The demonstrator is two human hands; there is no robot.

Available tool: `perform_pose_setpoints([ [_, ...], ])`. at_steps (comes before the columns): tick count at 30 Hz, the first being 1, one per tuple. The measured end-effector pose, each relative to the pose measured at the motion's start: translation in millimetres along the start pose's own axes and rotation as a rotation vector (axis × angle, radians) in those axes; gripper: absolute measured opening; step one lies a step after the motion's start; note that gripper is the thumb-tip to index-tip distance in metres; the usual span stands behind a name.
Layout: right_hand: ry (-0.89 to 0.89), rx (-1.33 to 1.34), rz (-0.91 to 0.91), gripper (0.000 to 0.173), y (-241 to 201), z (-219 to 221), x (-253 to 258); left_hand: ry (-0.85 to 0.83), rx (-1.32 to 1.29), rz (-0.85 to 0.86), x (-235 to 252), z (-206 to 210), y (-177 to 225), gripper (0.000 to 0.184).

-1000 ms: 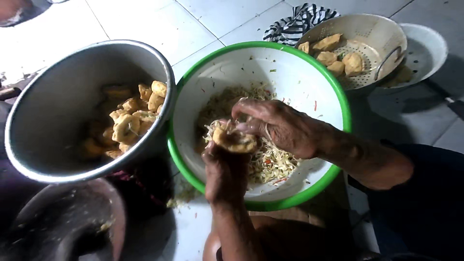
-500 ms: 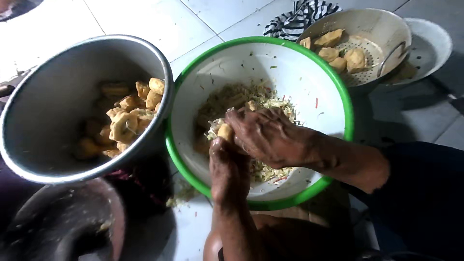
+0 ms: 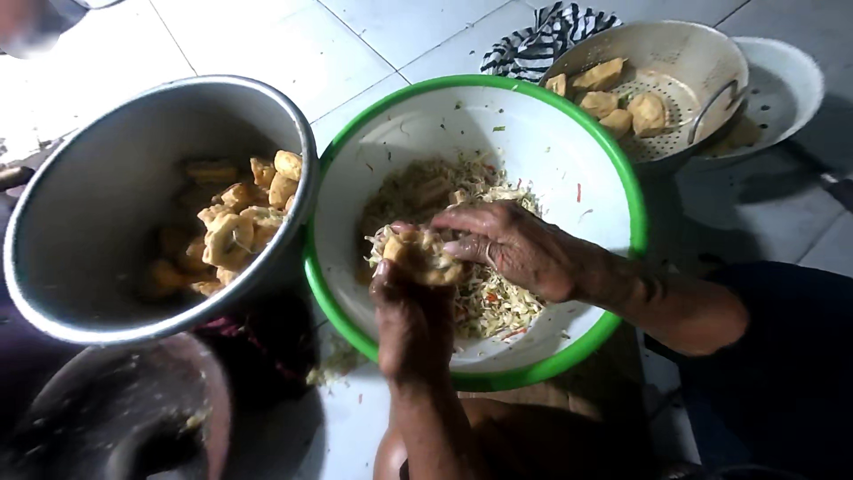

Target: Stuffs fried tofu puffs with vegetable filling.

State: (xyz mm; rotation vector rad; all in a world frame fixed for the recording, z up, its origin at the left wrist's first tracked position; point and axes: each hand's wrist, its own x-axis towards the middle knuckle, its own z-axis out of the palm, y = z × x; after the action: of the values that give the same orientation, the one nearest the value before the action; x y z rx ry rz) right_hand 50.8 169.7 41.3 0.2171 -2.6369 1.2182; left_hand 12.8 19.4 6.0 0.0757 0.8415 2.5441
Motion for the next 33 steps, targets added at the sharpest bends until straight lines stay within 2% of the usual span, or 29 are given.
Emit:
perform_pose_setpoints([
  [4,0.189,-0.245,-0.233,0.023,-2.4,15.3,-3.6,0.018,0.038,0.021,1.8,0.6,-0.9,0.033],
  [8,0.175,-0.395,-0.362,0.027,-7.7,13.9,-3.6,0.097,0.048,-0.046,-1.4,8.8,2.1,0.042],
  [12,0.112,-0.348,-0.436,0.024,-11.0,10.0,1.1,0.047,-0.039,-0.028,-1.1,5.3,2.8,0.024],
  [15,0.189,-0.155,-0.376,0.021,-11.7,0.7,6.6,0.013,-0.083,-0.053,-1.6,3.9,4.7,0.027],
  [17,0.222,-0.128,-0.316,0.023,-12.7,-4.6,11.6,0.022,-0.083,-0.067,-1.7,4.3,4.9,0.029],
  [21,0.028,-0.329,-0.054,0.038,-26.2,2.3,5.0,0.013,-0.074,-0.028,-1.3,4.6,3.8,0.029],
  [24,-0.003,-0.489,-0.044,0.046,-27.7,17.9,0.6,0.029,-0.061,-0.028,-2.0,4.9,2.7,0.030],
  [27,0.015,-0.573,-0.048,0.040,-26.9,21.7,4.7,0.010,-0.011,-0.024,-2.3,4.0,0.4,0.023],
  [29,-0.056,-0.579,0.021,0.037,-30.6,17.2,13.0,-0.021,0.051,0.014,-2.7,4.2,-1.5,0.018],
  [33,-0.202,-0.615,0.090,0.027,-35.6,12.9,31.6,-0.021,0.115,0.021,-3.8,4.5,-0.3,0.021],
])
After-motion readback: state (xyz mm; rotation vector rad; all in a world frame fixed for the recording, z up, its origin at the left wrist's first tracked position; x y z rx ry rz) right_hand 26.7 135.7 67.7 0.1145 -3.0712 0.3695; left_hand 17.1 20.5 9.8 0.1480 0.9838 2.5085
